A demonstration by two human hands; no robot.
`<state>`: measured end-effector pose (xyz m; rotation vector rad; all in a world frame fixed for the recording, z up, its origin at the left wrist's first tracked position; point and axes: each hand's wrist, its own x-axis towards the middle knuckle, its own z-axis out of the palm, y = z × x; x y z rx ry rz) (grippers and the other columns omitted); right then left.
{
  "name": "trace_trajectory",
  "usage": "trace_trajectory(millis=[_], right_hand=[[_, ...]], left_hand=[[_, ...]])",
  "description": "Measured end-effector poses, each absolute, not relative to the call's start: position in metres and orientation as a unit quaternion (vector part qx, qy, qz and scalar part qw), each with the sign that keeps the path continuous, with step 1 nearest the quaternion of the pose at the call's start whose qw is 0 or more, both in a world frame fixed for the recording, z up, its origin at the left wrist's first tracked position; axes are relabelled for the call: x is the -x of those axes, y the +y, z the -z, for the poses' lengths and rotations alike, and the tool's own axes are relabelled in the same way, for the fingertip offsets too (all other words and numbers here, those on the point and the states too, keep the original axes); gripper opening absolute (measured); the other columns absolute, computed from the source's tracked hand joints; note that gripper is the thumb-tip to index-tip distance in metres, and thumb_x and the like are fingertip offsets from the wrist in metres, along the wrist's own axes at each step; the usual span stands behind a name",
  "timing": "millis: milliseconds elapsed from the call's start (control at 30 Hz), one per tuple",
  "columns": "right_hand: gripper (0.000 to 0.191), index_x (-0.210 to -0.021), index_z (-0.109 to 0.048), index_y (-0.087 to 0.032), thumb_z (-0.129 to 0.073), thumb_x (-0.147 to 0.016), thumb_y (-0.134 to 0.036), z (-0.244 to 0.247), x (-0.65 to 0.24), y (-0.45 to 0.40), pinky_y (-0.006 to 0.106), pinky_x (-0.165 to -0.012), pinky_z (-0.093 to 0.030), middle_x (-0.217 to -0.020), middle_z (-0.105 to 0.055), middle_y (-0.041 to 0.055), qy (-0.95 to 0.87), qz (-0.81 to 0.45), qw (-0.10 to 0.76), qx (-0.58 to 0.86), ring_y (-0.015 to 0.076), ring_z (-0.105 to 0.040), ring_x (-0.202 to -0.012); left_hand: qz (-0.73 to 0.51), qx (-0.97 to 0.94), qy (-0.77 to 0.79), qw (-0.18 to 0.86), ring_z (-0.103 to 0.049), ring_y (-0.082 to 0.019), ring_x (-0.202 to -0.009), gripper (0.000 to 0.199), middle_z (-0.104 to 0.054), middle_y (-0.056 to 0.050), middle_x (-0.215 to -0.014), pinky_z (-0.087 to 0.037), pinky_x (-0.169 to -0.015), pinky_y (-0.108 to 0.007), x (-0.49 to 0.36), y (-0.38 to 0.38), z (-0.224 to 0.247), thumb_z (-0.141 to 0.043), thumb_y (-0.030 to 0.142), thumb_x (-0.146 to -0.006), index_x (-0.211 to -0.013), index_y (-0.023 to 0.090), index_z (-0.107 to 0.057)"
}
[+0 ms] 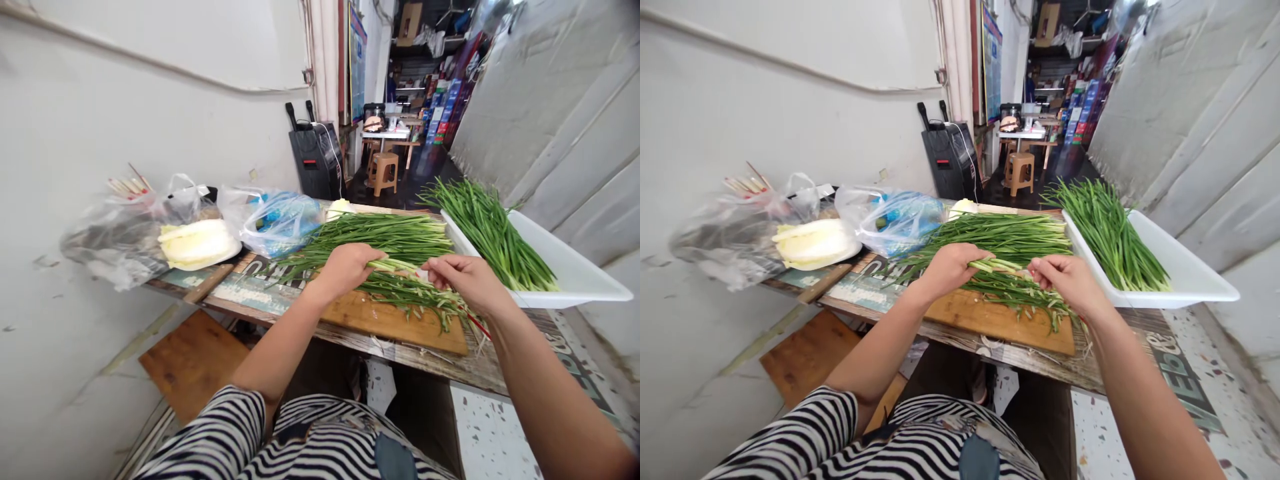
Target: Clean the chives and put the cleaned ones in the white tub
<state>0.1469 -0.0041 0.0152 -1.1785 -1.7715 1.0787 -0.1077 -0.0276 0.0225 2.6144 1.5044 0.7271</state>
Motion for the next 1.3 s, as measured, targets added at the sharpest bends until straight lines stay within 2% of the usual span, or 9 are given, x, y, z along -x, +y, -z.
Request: trace_trajectory(millis=[100, 333, 533, 600, 700, 767, 1000, 1167, 1300], right_hand=[[0.04, -0.071, -0.069, -0.018, -0.069, -0.074, -0.057, -0.017, -0.139, -0.012, 0.025, -0.053, -0.043, -0.065, -0.064, 0.0024, -0.7, -0.438, 0.358, 0.436, 0.0109, -0.051, -0.055], [0.048, -0.058, -0.052, -0.019, -0.067, -0.073, -0.062, -0.014, -0.131, -0.015, 0.022, -0.044, -0.031, -0.048, -0.048, -0.0046, -0.675, -0.524, 0.299, 0.425, 0.0068, -0.039, -0.044], [0.051, -0.062, -0.048, -0.021, -0.065, -0.07, -0.068, -0.011, -0.121, -0.019, 0.022, -0.043, -0.03, -0.05, -0.045, -0.0058, -0.654, -0.595, 0.247, 0.396, 0.007, -0.037, -0.044], [0.051, -0.063, -0.048, -0.021, -0.063, -0.071, -0.069, -0.008, -0.12, -0.017, 0.022, -0.044, -0.032, -0.052, -0.046, -0.0052, -0.66, -0.558, 0.284, 0.415, 0.008, -0.039, -0.045], [0.048, -0.061, -0.049, -0.021, -0.061, -0.076, -0.065, -0.007, -0.125, -0.012, 0.024, -0.047, -0.034, -0.052, -0.047, -0.0039, -0.676, -0.415, 0.392, 0.466, 0.0094, -0.041, -0.048], [0.046, -0.061, -0.051, -0.021, -0.059, -0.079, -0.062, -0.009, -0.128, -0.012, 0.025, -0.049, -0.035, -0.053, -0.049, -0.0029, -0.687, -0.377, 0.411, 0.467, 0.0102, -0.043, -0.05], [0.04, -0.078, -0.069, -0.018, -0.066, -0.075, -0.057, -0.018, -0.116, -0.023, 0.027, -0.057, -0.036, -0.064, -0.058, -0.0005, -0.735, -0.407, 0.357, 0.409, 0.0121, -0.045, -0.06], [0.039, -0.071, -0.064, -0.018, -0.062, -0.079, -0.056, -0.015, -0.111, -0.025, 0.026, -0.055, -0.033, -0.06, -0.051, -0.0023, -0.755, -0.408, 0.334, 0.389, 0.0106, -0.04, -0.058], [0.043, -0.067, -0.054, -0.02, -0.062, -0.078, -0.061, -0.014, -0.113, -0.025, 0.025, -0.051, -0.033, -0.058, -0.048, -0.0036, -0.692, -0.548, 0.289, 0.37, 0.0098, -0.041, -0.053]], left_hand=[[-0.249, -0.857, 0.451, 0.006, -0.066, -0.018, -0.09, 0.038, -0.073, -0.006, -0.095, -0.05, -0.079, -0.027, 0.107, -0.028, -0.018, -0.053, 0.008, -0.082, -0.114, 0.02, -0.07], [-0.293, -0.879, 0.368, -0.079, -0.062, -0.016, -0.085, 0.039, -0.072, -0.006, -0.094, -0.044, -0.076, -0.028, 0.111, -0.029, -0.008, -0.046, 0.008, -0.088, -0.117, 0.022, -0.068], [-0.293, -0.886, 0.333, -0.136, -0.057, -0.015, -0.082, 0.035, -0.07, -0.007, -0.094, -0.038, -0.073, -0.03, 0.109, -0.031, -0.008, -0.04, 0.021, -0.098, -0.119, 0.025, -0.067], [-0.282, -0.887, 0.333, -0.148, -0.055, -0.015, -0.08, 0.036, -0.069, -0.007, -0.091, -0.037, -0.071, -0.03, 0.11, -0.031, -0.008, -0.037, 0.022, -0.099, -0.119, 0.025, -0.067], [-0.277, -0.877, 0.352, -0.175, -0.054, -0.015, -0.079, 0.037, -0.069, -0.006, -0.089, -0.035, -0.07, -0.03, 0.113, -0.033, -0.008, -0.034, 0.022, -0.1, -0.118, 0.024, -0.067], [-0.281, -0.871, 0.355, -0.194, -0.053, -0.015, -0.078, 0.037, -0.069, -0.006, -0.089, -0.034, -0.07, -0.031, 0.115, -0.034, -0.008, -0.034, 0.022, -0.1, -0.117, 0.023, -0.067], [-0.272, -0.879, 0.333, -0.204, -0.052, -0.014, -0.079, 0.036, -0.07, -0.006, -0.091, -0.035, -0.072, -0.031, 0.108, -0.038, -0.008, -0.032, 0.023, -0.101, -0.118, 0.022, -0.064], [-0.258, -0.886, 0.327, -0.204, -0.054, -0.014, -0.082, 0.035, -0.071, -0.007, -0.095, -0.036, -0.072, -0.031, 0.107, -0.04, -0.005, -0.032, 0.022, -0.102, -0.117, 0.02, -0.063], [-0.284, -0.886, 0.298, -0.212, -0.055, -0.014, -0.087, 0.032, -0.071, -0.006, -0.099, -0.038, -0.077, -0.031, 0.108, -0.042, -0.004, -0.035, 0.022, -0.101, -0.118, 0.021, -0.062]])
